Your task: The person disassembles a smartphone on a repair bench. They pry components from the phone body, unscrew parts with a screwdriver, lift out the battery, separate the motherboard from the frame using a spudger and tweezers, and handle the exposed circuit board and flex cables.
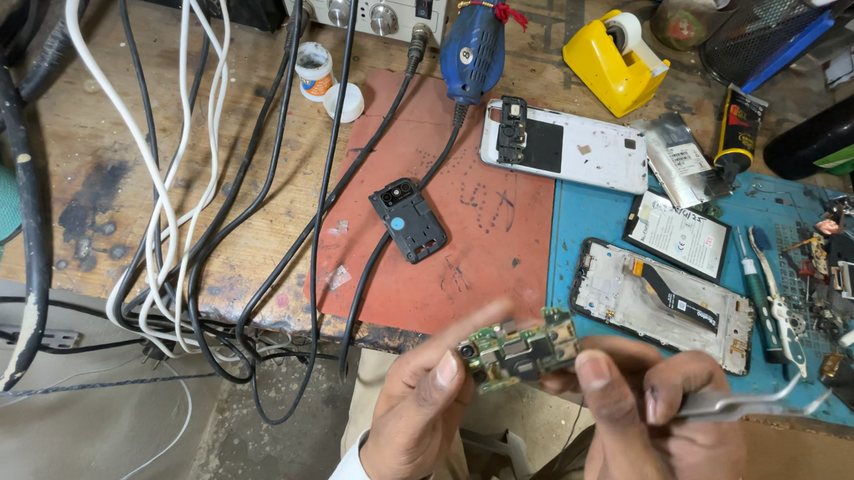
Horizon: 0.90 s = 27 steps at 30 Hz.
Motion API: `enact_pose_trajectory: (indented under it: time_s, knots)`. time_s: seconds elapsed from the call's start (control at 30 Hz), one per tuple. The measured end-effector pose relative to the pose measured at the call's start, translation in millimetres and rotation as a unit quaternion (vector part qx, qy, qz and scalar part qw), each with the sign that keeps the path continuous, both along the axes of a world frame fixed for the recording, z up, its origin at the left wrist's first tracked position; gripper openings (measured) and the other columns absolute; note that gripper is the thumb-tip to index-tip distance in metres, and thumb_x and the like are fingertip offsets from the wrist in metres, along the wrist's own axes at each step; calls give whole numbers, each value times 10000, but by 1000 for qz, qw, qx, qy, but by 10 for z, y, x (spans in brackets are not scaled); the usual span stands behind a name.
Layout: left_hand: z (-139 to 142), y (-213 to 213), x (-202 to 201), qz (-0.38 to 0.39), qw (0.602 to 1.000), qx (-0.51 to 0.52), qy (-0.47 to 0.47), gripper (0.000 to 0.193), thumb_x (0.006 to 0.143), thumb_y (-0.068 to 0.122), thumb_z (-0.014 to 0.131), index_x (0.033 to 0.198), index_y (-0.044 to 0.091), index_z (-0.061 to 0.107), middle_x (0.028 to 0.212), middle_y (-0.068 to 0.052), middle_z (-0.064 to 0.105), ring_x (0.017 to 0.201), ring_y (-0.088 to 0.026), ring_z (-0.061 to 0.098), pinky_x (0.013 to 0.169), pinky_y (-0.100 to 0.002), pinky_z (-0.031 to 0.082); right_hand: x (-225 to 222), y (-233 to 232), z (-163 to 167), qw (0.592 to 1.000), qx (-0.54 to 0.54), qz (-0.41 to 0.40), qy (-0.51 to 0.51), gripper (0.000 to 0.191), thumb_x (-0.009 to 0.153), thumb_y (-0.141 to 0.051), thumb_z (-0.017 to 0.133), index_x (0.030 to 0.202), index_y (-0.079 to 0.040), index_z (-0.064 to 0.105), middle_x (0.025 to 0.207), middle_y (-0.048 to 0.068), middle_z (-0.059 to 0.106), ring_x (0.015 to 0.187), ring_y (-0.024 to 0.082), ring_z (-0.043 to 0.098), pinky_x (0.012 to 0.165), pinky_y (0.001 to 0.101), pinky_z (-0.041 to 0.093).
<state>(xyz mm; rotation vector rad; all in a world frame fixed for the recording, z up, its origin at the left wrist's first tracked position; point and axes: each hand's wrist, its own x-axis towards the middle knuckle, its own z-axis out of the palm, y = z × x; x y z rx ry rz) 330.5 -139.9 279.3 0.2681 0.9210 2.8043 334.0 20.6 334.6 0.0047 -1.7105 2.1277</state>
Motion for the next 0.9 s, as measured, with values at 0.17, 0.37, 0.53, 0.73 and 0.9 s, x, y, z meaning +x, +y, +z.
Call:
enact_pose_trajectory:
  time_s: [0.17, 0.37, 0.53, 0.73, 0.9]
  knots:
    - [190, -148, -30, 223, 890, -366, 153, 658, 1027, 257, 685, 1563, 11, 393, 1491, -165, 604, 1389, -295, 590, 1194, -422, 446, -426, 203, 167, 959, 278, -4, -48, 331, 983, -48, 717, 855, -84, 413, 906, 199, 734, 688, 149, 552, 614, 284, 462]
    - [215, -254, -208, 343, 646, -626, 270, 894, 793, 221, 906, 1503, 37, 395, 1356, -109, 661, 1277, -299, 593, 1081, -440, 436, -1034, 186, 304, 825, 517, 174, -150, 347, 963, -192, 731, 832, -48, 443, 773, 178, 663, 761, 159, 678, 633, 309, 512]
    - [217, -193, -250, 352, 628, -646, 254, 976, 810, 243, 884, 1548, -25, 303, 1398, -72, 649, 1314, -291, 583, 1118, -456, 394, -1107, 77, 356, 831, 524, 178, -61, 291, 930, -286, 717, 914, -79, 513, 809, 49, 685, 700, 156, 664, 614, 293, 510]
    - [241, -185, -259, 332, 621, -673, 227, 987, 821, 299, 869, 1551, -26, 291, 1413, -77, 641, 1299, -275, 576, 1096, -445, 399, -814, 501, 453, 853, 514, -37, -81, 480, 1027, -472, 611, 908, -15, 529, 690, 59, 567, 608, 121, 501, 564, 286, 398]
    - [299, -204, -303, 303, 619, -689, 223, 1027, 815, 364, 852, 1568, -20, 268, 1401, -15, 650, 1227, -247, 590, 1006, -412, 390, -590, 1057, 332, 896, 399, -149, -124, 388, 1177, -308, 402, 1073, 1, 613, 788, 45, 537, 628, 86, 403, 596, 256, 308]
